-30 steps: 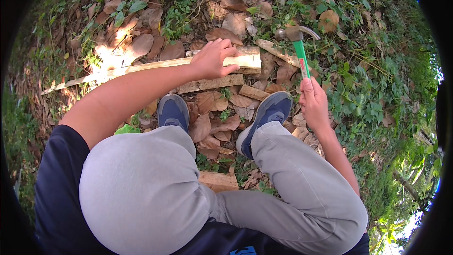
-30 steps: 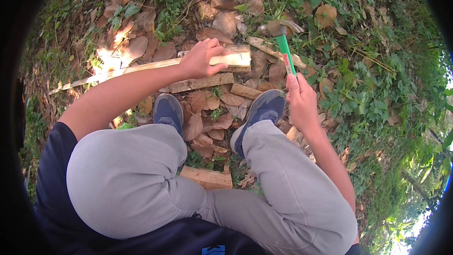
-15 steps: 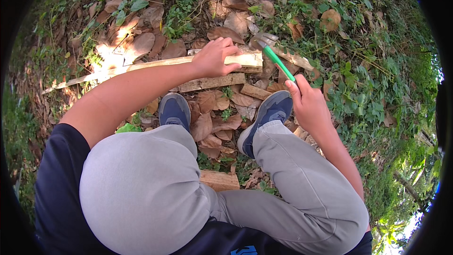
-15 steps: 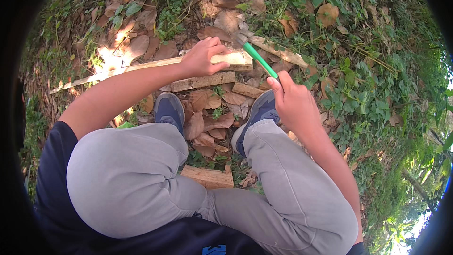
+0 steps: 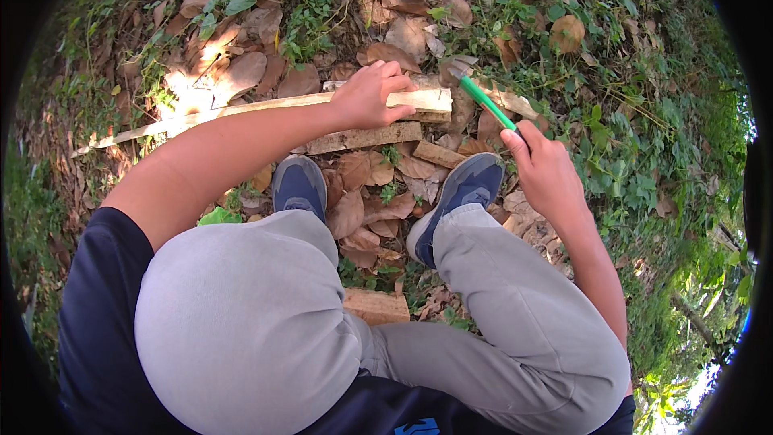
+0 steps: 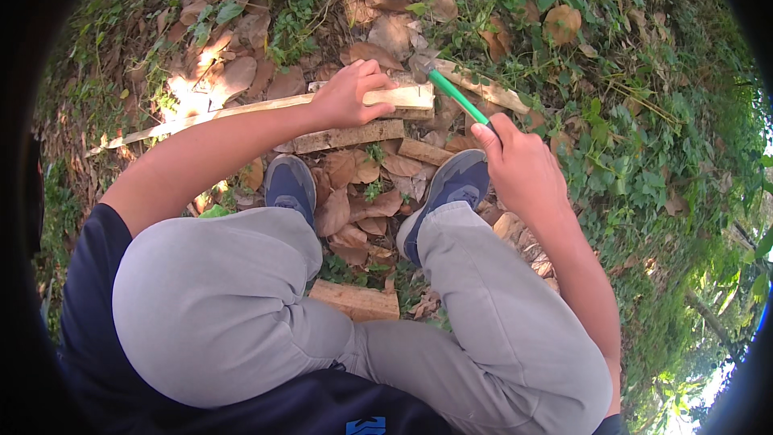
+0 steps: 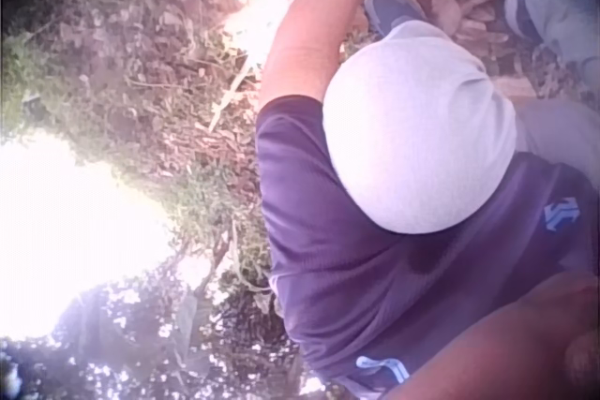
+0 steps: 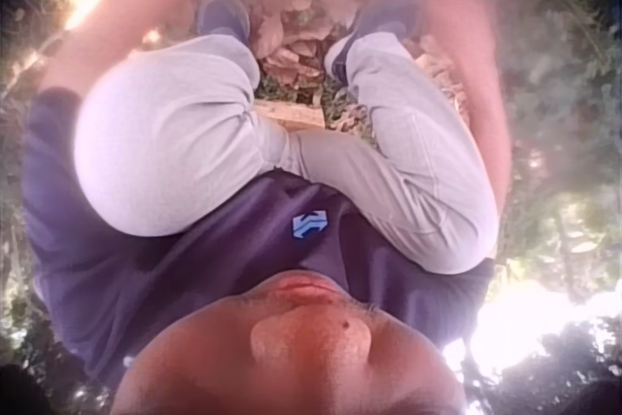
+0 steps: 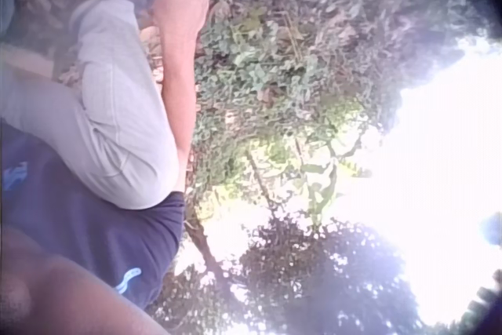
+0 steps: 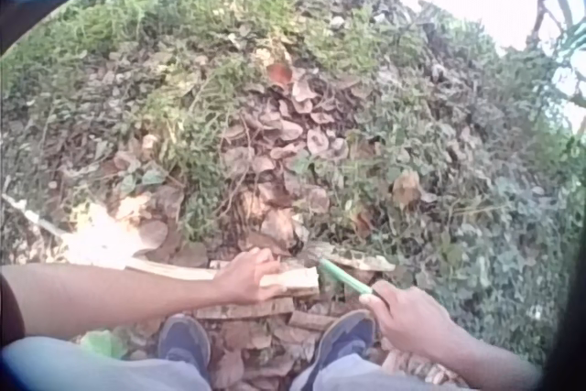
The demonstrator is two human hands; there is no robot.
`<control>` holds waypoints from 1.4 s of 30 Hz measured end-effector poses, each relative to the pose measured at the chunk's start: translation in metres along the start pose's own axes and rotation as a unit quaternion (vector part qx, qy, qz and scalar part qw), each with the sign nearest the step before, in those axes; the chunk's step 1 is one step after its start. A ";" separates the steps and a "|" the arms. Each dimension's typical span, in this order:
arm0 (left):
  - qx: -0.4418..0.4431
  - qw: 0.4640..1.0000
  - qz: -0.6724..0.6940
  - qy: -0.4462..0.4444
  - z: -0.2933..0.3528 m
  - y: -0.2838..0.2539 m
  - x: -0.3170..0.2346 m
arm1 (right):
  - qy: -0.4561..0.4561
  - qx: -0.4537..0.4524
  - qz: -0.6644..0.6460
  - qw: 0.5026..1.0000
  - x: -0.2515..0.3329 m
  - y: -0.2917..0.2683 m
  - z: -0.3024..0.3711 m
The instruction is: The person sits on the ground and uses a hammer to split a piece of wood placed on a larger log. They repeatedly strike the wood with the hammer to drive a split through it.
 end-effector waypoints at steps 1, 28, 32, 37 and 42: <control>-0.002 1.000 -0.005 0.003 0.000 0.000 0.000 | -0.006 -0.017 -0.022 1.000 0.002 -0.003 0.001; 0.008 1.000 0.016 -0.003 -0.002 0.003 -0.002 | 0.015 0.012 0.037 0.999 -0.009 0.019 0.002; 0.004 1.000 0.013 -0.006 0.001 0.002 0.000 | 0.031 0.001 -0.045 0.998 -0.006 0.012 0.003; 0.015 1.000 0.023 -0.012 -0.004 0.000 -0.004 | 0.006 -0.016 -0.074 0.997 -0.020 0.026 0.002; 0.010 1.000 0.012 -0.010 0.000 0.000 -0.001 | -0.016 -0.033 -0.094 0.995 -0.006 0.005 -0.002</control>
Point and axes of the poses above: each hand's wrist, its own z-axis away from the middle knuckle, its own y-axis out of the palm, x = y × z, the point moved 2 cm from there along -z, towards the middle knuckle, and after that the axes turned 5 degrees about -z, right-handed, at the moved point
